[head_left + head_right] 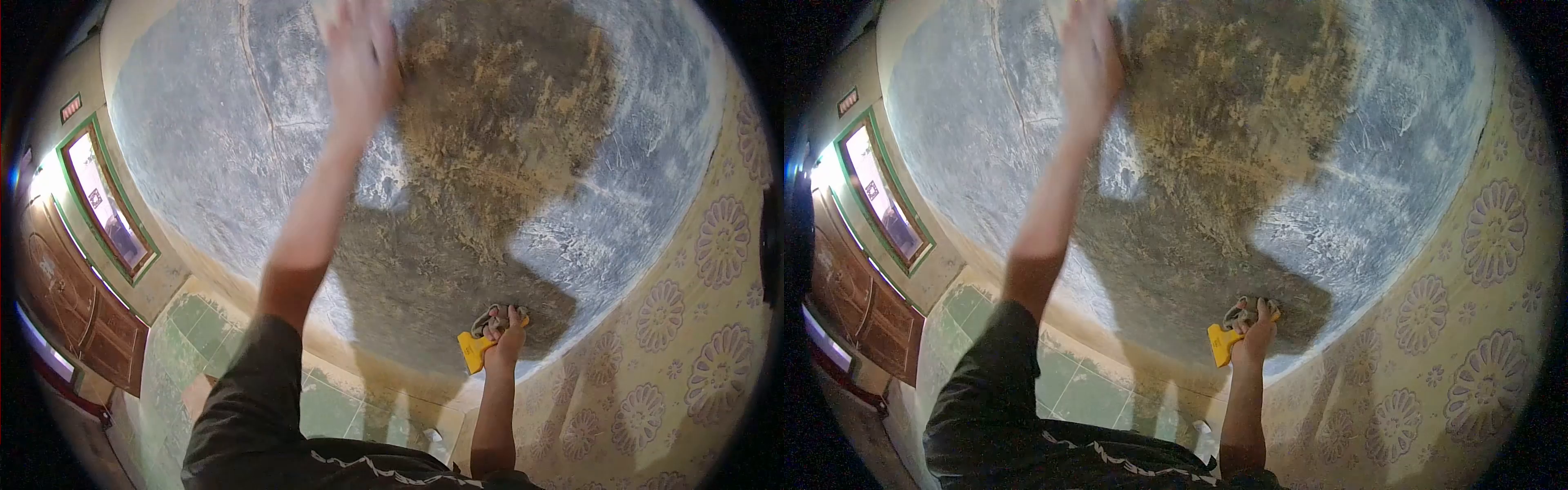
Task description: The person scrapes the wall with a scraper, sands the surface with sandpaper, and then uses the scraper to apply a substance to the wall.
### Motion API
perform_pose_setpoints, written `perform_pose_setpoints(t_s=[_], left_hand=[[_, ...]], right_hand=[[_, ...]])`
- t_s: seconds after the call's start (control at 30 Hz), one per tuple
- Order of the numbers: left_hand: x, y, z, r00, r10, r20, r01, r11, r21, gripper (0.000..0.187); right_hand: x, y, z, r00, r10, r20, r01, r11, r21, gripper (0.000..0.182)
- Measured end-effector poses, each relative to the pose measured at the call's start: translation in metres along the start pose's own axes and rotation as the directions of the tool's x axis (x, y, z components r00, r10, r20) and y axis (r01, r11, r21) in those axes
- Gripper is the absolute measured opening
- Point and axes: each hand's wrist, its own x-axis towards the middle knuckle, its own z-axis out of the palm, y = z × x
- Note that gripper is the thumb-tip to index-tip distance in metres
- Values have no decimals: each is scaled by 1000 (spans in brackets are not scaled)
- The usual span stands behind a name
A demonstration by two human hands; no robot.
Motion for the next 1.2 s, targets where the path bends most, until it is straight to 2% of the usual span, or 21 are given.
perform_pose_setpoints(t_s=[0.03, 0.07, 0.17, 0.27, 0.33, 0.4, 0.47, 0.5, 0.57, 0.63, 0.7, 0.77, 0.8, 0.87, 0.9, 0.97, 1.03, 1.07, 1.1, 1.17, 1.2], left_hand=[[-36, 36, -11, 990, -134, 40, 140, 937, -321, 57], [-94, 53, -3, 996, -91, 9, 88, 927, -364, 60], [-242, 121, -54, 871, -85, 484, 245, 929, -278, 59], [-288, 100, -61, 806, -58, 589, 287, 909, -302, 57], [-203, 72, -44, 932, -87, 351, 218, 910, -353, 55], [-109, 55, -32, 981, -166, 99, 190, 924, -332, 54], [-58, 49, -11, 985, -172, 30, 175, 975, -137, 55], [-64, 66, -6, 985, -172, 27, 174, 975, -139, 55], [-114, 116, -14, 928, -325, 182, 371, 845, -385, 53], [-203, 142, -37, 922, -46, 385, 162, 948, -274, 54], [-266, 113, -50, 868, -107, 484, 209, 964, -162, 49], [-238, 58, -27, 971, -166, 172, 217, 913, -345, 44], [-196, 38, -8, 955, -295, -38, 282, 938, -202, 42], [-100, 4, -23, 936, -337, -102, 320, 935, -155, 43], [-103, 1, -8, 935, -339, -104, 323, 935, -148, 43], [-122, 18, 27, 892, -445, 76, 388, 669, -634, 45], [-151, 94, -15, 972, -231, -42, 196, 896, -398, 46], [-185, 102, -39, 983, -76, 164, 118, 958, -262, 46], [-216, 98, -52, 922, 41, 384, 15, 990, -143, 46], [-239, 33, -67, 874, -52, 484, 165, 967, -193, 47], [-249, -24, -31, 808, -302, 506, 390, 918, -76, 45]], right_hand=[[-1, -2, 2, 1000, -3, -9, 3, 1000, 15, 19], [-3, -4, 4, 1000, -4, -11, 4, 1000, 18, 19], [-8, -5, 7, 989, -28, -147, 31, 999, 14, 16], [-2, -16, -8, 994, 18, 111, -20, 1000, 18, 11], [7, -13, -13, 991, 42, 126, -49, 997, 54, 11], [7, -14, -11, 988, 61, 143, -74, 993, 91, 11], [1, -14, -3, 996, 58, 73, -65, 993, 94, 14], [3, -16, -3, 996, 55, 74, -62, 994, 95, 14], [3, -13, -7, 992, 24, 120, -33, 997, 71, 14], [0, -17, 0, 994, 24, 108, -32, 997, 75, 16], [-2, -21, -9, 997, 35, 75, -40, 997, 69, 17], [4, -25, -17, 986, 92, 139, -101, 993, 60, 19], [2, -23, -18, 985, 102, 136, -111, 992, 57, 19], [3, -22, -11, 980, 44, 195, -57, 996, 63, 21], [5, -21, -8, 979, 48, 200, -60, 997, 58, 21], [6, -15, -5, 993, 62, 102, -70, 995, 75, 16], [3, -12, 1, 998, 33, 62, -36, 998, 50, 17], [2, -10, 2, 1000, -4, 9, 4, 1000, 22, 18], [3, -11, 1, 1000, -1, 16, 1, 1000, 12, 18], [5, -13, -1, 998, 57, -7, -57, 998, -6, 17], [6, -15, 0, 999, 50, 1, -50, 999, -4, 17]])
